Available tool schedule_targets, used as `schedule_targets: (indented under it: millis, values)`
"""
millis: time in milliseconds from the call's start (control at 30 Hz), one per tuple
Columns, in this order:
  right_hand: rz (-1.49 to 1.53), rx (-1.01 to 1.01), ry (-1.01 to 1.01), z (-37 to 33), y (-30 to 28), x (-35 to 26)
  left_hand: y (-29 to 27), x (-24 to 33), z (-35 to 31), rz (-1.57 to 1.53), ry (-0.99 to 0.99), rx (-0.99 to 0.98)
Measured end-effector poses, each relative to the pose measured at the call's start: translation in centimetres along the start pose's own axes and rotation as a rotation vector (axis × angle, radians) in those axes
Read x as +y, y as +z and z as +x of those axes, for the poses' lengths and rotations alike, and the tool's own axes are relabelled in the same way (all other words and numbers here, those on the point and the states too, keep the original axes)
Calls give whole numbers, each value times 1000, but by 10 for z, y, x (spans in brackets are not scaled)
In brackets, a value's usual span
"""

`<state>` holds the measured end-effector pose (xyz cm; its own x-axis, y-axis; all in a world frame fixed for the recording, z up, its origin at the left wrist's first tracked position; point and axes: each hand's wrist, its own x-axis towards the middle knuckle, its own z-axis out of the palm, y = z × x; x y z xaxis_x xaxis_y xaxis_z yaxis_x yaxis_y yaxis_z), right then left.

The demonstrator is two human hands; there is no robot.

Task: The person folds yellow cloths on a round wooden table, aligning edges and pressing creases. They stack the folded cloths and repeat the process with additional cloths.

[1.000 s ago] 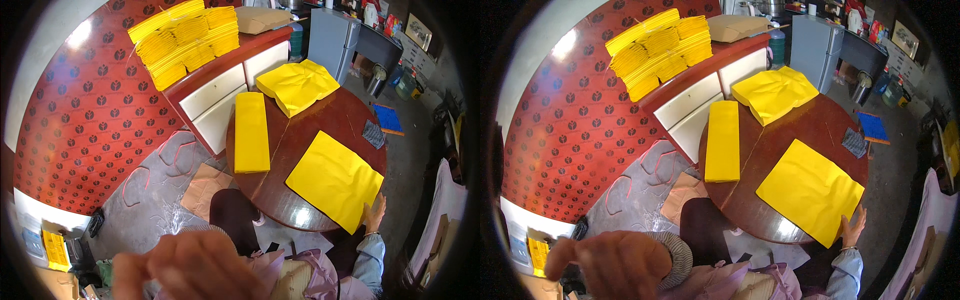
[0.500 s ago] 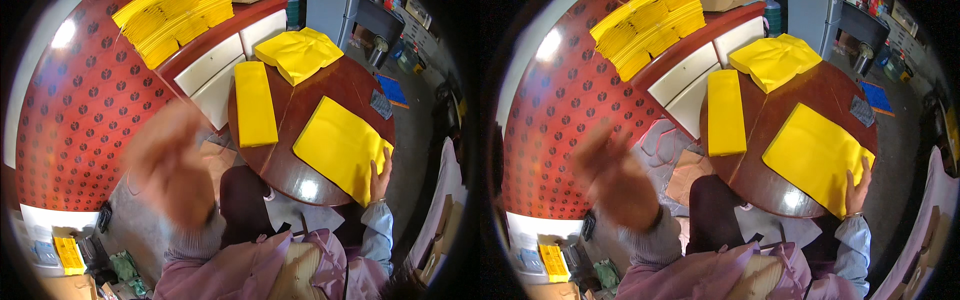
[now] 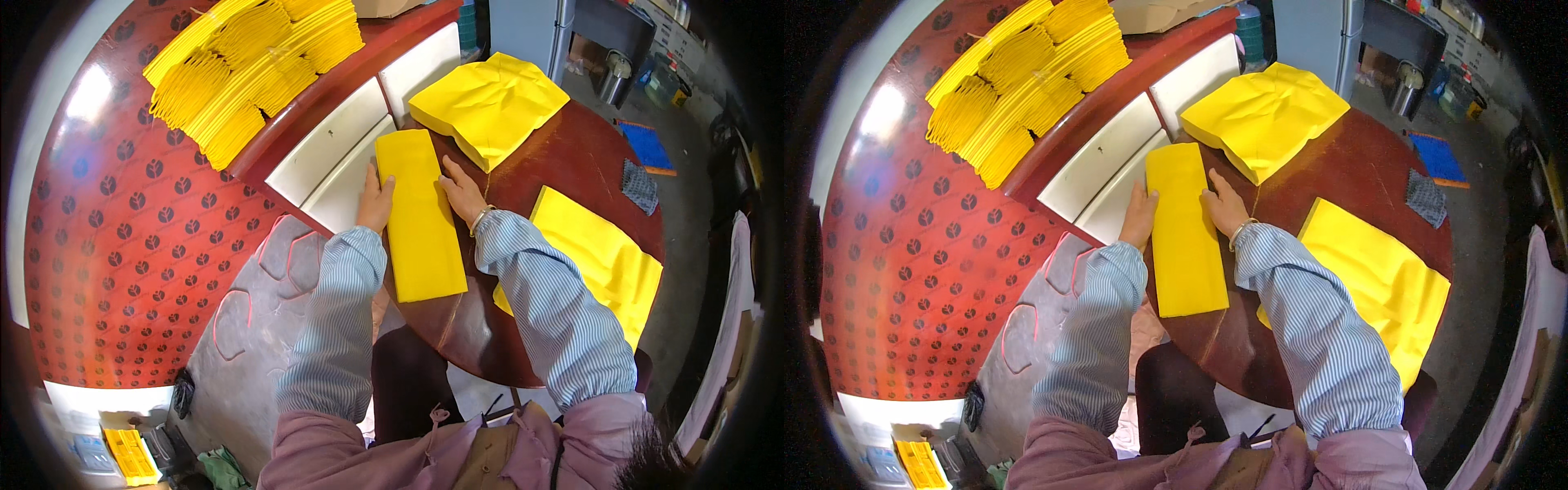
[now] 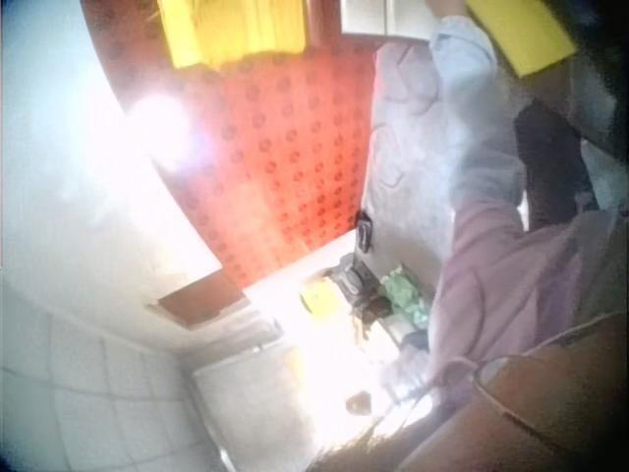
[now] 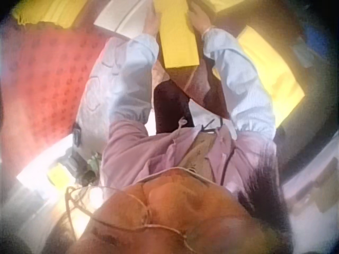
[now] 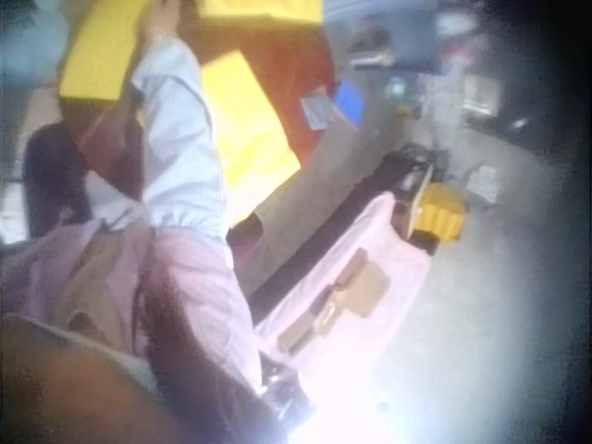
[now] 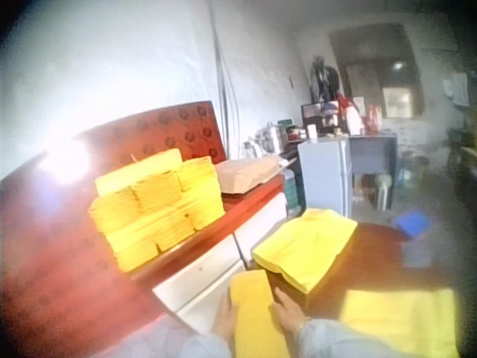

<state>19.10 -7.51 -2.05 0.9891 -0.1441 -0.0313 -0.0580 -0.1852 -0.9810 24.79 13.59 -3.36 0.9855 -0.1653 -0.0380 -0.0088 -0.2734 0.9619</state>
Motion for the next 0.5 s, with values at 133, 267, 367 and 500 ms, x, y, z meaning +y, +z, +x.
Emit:
schedule_targets:
  millis: [133, 267, 367, 500]
  values:
    - [-79, -21, -42, 11, 0, 15, 1, -2, 2, 26, 104, -42]
    - [-171, 14, -192, 12, 4, 20, 2, -7, 1, 114, 143, -43]
    - [-196, 89, -279, 11, 12, 20, -1, -11, 1, 255, 186, -43]
    - [-161, 121, -237, 9, 10, 11, -4, -8, 0, 316, 229, -46]
